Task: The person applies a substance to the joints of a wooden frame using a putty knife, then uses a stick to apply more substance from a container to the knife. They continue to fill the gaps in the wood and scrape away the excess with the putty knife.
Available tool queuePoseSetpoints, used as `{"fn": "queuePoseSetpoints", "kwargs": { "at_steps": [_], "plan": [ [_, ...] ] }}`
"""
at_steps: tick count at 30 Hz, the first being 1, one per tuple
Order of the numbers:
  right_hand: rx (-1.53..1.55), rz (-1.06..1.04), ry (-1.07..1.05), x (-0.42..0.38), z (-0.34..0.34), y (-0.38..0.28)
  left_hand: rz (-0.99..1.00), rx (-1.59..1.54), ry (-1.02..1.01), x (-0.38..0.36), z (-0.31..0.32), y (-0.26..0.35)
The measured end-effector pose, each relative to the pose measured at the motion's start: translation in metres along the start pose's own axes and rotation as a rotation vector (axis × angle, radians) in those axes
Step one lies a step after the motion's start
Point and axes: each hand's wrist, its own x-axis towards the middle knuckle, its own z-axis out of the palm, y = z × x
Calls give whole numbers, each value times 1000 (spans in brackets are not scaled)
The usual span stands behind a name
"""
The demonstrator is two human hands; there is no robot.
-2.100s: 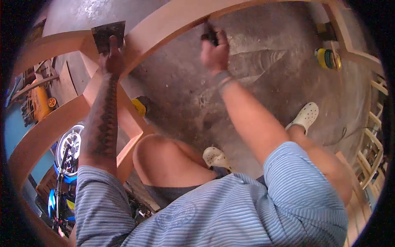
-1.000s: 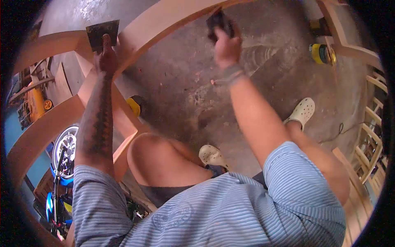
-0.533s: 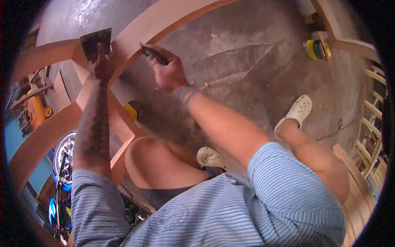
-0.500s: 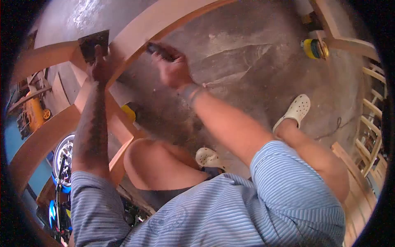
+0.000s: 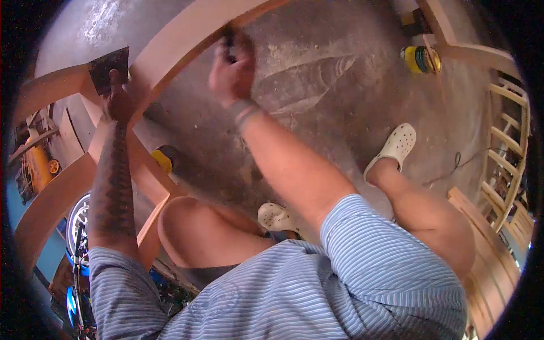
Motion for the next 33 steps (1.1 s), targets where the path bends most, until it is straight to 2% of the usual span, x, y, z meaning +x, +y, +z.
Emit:
{"fn": "queuePoseSetpoints", "kwargs": {
  "at_steps": [2,4,5,7,9,12,13,14,16,17,19,22,24,27,28,30,32,33],
  "plan": [
    [149,0,-170,-21,-7,-18,-41,52,-112,7,-19,11],
    [366,52,-359,-21,-30,-23,18,277,-259,14,-45,25],
    [398,222,-268,-12,-36,-13,76,388,-311,17,-53,26],
    [238,292,-193,41,-71,24,244,567,-330,20,-52,10],
    [174,516,-37,103,-110,36,348,619,-320,8,-29,-17],
    [93,200,-43,159,-127,56,230,311,-391,-2,-6,-75],
    [52,159,54,153,-107,71,193,252,-394,0,-4,-80],
    [28,154,64,138,-91,74,172,242,-383,0,-1,-79],
    [45,234,-105,85,-64,49,147,237,-376,0,0,-80],
    [115,246,-271,62,-60,39,135,242,-381,-1,1,-80],
    [497,130,-673,44,-75,10,119,252,-378,-1,-3,-81],
    [267,-22,-568,77,-117,5,100,263,-375,-1,-4,-85],
    [257,209,-542,126,-165,29,97,279,-378,-2,-4,-87],
    [-247,-5,-455,234,-274,58,78,305,-374,-3,-2,-92],
    [-26,291,-373,260,-303,41,74,317,-376,-4,-3,-94],
    [-87,430,-554,316,-375,80,67,337,-367,-6,-2,-93],
    [-549,432,-477,336,-419,90,80,322,-364,-1,-3,-93],
    [-597,464,-531,345,-436,92,81,312,-361,-1,-2,-93]
  ]
}}
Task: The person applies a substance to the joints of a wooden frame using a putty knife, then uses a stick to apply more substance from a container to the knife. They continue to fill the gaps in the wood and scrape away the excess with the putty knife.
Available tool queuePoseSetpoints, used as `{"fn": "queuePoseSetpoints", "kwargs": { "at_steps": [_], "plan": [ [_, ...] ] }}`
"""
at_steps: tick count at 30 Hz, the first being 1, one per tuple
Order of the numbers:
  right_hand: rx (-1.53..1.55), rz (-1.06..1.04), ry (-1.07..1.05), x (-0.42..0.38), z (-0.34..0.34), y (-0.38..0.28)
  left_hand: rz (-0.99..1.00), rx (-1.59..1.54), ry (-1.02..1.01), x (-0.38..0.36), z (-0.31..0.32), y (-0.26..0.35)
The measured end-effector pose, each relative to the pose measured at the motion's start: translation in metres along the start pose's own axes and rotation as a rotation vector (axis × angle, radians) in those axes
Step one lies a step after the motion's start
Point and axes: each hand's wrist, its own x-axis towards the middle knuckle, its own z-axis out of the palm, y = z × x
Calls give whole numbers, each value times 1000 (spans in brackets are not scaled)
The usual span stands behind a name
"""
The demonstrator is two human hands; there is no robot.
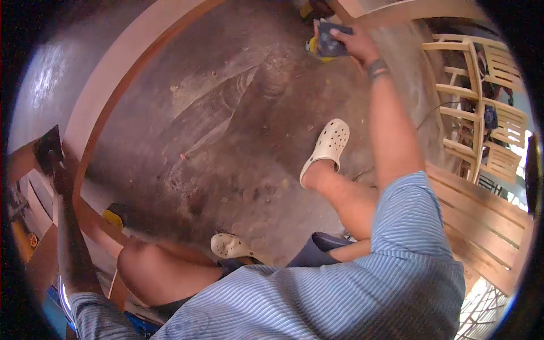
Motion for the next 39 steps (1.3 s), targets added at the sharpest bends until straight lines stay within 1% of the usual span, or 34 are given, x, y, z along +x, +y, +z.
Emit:
{"fn": "queuePoseSetpoints", "kwargs": {
  "at_steps": [2,4,6,8,10,13,14,16,17,19,20,22,24,25,26,27,29,31,33,34,35,37,38,39],
  "plan": [
    [-101,57,-110,1,-21,12,2,-13,8,-3,0,2],
    [-408,-249,-31,-1,-25,29,4,-28,13,-4,0,7],
    [-603,-279,-58,-2,-21,34,2,-46,27,-5,-2,13],
    [-683,-33,-205,5,-8,29,-5,-65,41,-5,-9,13],
    [-712,-73,-230,11,3,28,-8,-78,54,-5,-17,13],
    [-457,-263,-180,22,15,57,-5,-95,60,-4,-20,16],
    [-458,-258,-129,28,18,61,-3,-104,62,-3,-21,18],
    [-560,-280,-69,37,19,66,7,-122,76,-1,-23,20],
    [-658,-307,-60,40,21,67,13,-131,82,0,-25,20],
    [-739,-360,-61,41,26,71,34,-150,94,-1,-27,21],
    [-722,-385,-73,38,24,71,46,-161,99,-2,-24,24],
    [-833,-356,-91,10,24,40,79,-181,122,0,-23,21],
    [-811,-190,-111,-4,37,26,130,-189,162,5,-24,9],
    [-816,-89,-131,-16,39,28,126,-188,188,7,-22,8],
    [-715,-64,-163,-22,44,41,130,-193,196,4,-19,14],
    [-610,-33,-183,-22,47,52,99,-196,170,12,-22,15],
    [-612,-64,-187,-55,53,65,-87,-199,94,18,-43,35],
    [-827,-214,-138,-90,57,40,-329,-200,56,25,-70,64],
    [-851,-438,38,-101,67,60,-568,-185,41,32,-97,95],
    [-859,-550,129,-103,72,70,-627,-188,51,34,-107,108],
    [-755,-522,6,-106,70,67,-697,-170,55,35,-112,109],
    [-531,-467,-221,-105,52,52,-744,-184,89,39,-112,113],
    [-549,-221,-293,-106,50,44,-770,-195,112,37,-113,111],
    [-521,-194,-236,-109,48,36,-793,-202,134,37,-113,110]
  ]
}}
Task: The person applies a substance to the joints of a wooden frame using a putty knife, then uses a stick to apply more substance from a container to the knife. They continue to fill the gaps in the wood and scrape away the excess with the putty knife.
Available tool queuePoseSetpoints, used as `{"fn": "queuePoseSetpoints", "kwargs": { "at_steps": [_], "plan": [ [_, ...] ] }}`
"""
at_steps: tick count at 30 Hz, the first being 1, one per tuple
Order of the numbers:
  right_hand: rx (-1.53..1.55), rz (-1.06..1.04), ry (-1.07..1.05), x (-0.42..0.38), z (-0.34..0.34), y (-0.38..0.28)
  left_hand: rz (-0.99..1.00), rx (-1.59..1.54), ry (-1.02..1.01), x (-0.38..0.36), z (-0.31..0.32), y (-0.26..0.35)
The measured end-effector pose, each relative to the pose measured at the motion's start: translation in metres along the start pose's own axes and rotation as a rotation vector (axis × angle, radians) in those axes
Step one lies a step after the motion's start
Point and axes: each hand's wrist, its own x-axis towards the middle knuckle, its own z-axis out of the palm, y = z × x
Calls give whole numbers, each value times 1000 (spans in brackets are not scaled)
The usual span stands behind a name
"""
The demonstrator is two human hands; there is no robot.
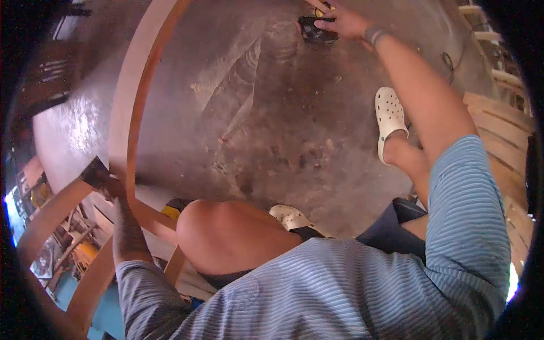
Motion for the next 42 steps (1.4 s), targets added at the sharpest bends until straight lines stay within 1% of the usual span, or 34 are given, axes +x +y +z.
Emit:
{"fn": "queuePoseSetpoints", "kwargs": {
  "at_steps": [1,3,4,6,7,8,9,10,11,12,14,15,16,17,18,19,21,23,24,26,27,29,31,33,35,37,39,41,42],
  "plan": [
    [26,46,54,-4,-7,0,-10,-36,29,-2,-1,1],
    [76,6,86,-31,-15,8,22,-99,85,-8,-6,19],
    [103,-12,106,-50,-21,8,86,-176,130,-11,-13,34],
    [136,-38,116,-83,-39,13,269,-382,199,-16,-27,73],
    [153,-49,121,-99,-50,19,401,-551,159,-22,-37,101],
    [157,-68,131,-114,-61,23,521,-755,29,-29,-44,131],
    [162,-82,141,-129,-71,32,626,-975,-151,-43,-53,167],
    [161,-88,147,-147,-81,40,695,-1195,-463,-65,-62,206],
    [164,-83,155,-164,-91,51,569,-1375,-1035,-104,-87,261],
    [165,-73,161,-181,-99,63,393,-1481,-1623,-135,-98,306],
    [178,-38,185,-216,-111,86,583,-1120,-1539,-226,-104,381],
    [190,-11,196,-233,-111,98,677,-1098,-1575,-301,-158,430],
    [206,20,205,-246,-110,112,901,-966,-1554,-342,-159,464],
    [223,53,221,-259,-107,129,1414,-713,-1330,-373,-159,492],
    [250,102,247,-269,-99,150,1741,-506,-1114,-398,-156,518],
    [304,168,280,-280,-89,176,2033,-342,-839,-423,-152,543],
    [447,327,365,-298,-51,218,2328,-126,-458,-465,-132,577],
    [610,483,465,-313,-26,247,2394,-82,-399,-477,-92,601],
    [640,531,437,-320,-26,250,2434,-42,-369,-478,-73,608],
    [698,614,406,-334,-38,257,2432,179,-433,-474,-49,624],
    [650,604,482,-335,-30,272,2418,290,-455,-470,-46,635],
    [546,579,605,-327,1,306,2424,340,-472,-470,-51,651],
    [684,644,483,-322,-5,308,2425,336,-546,-470,-50,656],
    [722,646,463,-321,0,312,2423,266,-651,-469,-42,658],
    [665,574,557,-316,21,323,2427,324,-629,-476,-34,651],
    [944,723,483,-318,30,314,2321,354,-634,-492,-49,648],
    [1217,853,398,-320,53,310,2103,356,-655,-520,-77,646],
    [1188,882,523,-335,50,286,2221,239,-599,-530,-62,643],
    [1208,926,514,-340,64,288,2282,174,-568,-537,-59,643]
  ]
}}
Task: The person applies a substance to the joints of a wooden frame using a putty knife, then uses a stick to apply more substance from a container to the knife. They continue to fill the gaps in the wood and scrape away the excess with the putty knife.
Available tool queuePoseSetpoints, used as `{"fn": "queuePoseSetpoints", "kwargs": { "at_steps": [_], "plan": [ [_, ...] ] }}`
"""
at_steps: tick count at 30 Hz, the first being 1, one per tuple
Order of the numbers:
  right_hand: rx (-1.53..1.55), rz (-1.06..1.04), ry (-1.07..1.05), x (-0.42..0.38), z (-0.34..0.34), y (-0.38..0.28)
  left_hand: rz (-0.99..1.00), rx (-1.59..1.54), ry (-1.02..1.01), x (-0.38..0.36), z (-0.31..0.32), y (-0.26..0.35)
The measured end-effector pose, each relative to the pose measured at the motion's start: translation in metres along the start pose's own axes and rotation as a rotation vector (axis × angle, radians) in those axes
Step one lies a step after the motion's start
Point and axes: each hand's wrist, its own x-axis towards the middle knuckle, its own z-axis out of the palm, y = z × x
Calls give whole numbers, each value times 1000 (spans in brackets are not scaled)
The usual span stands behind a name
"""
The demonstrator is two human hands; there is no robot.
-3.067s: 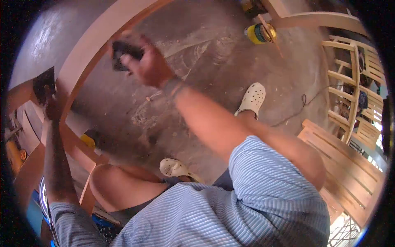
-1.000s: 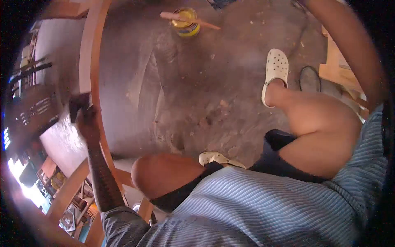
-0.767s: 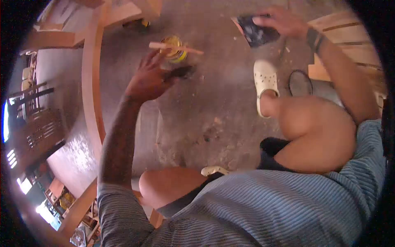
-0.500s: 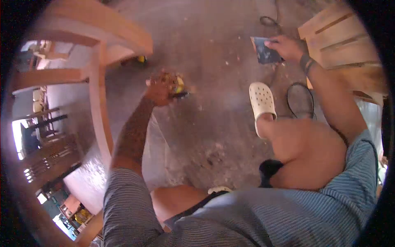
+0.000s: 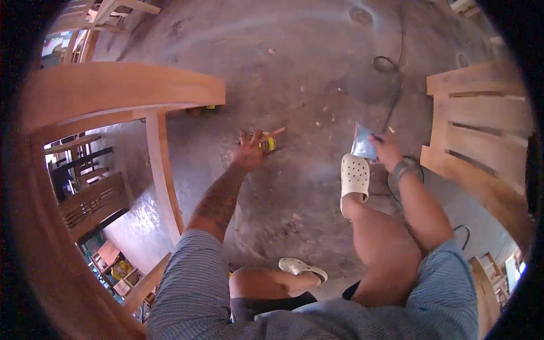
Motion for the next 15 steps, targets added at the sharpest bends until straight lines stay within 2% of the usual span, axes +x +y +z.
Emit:
{"fn": "queuePoseSetpoints", "kwargs": {
  "at_steps": [3,4,6,8,11,13,15],
  "plan": [
    [98,104,50,8,2,59,-246,-182,-216,23,-41,53],
    [172,118,68,2,-1,64,-250,-214,-290,30,-66,71],
    [379,194,89,-18,-15,48,-249,-261,-397,41,-110,105],
    [635,329,96,-56,-30,-1,-232,-286,-433,47,-127,136],
    [597,427,116,-90,-53,-24,-306,-435,-393,51,-140,176],
    [568,416,96,-110,-78,-32,-340,-534,-394,54,-176,195],
    [250,275,302,-120,-88,12,-327,-588,-427,59,-235,211]
  ]
}}
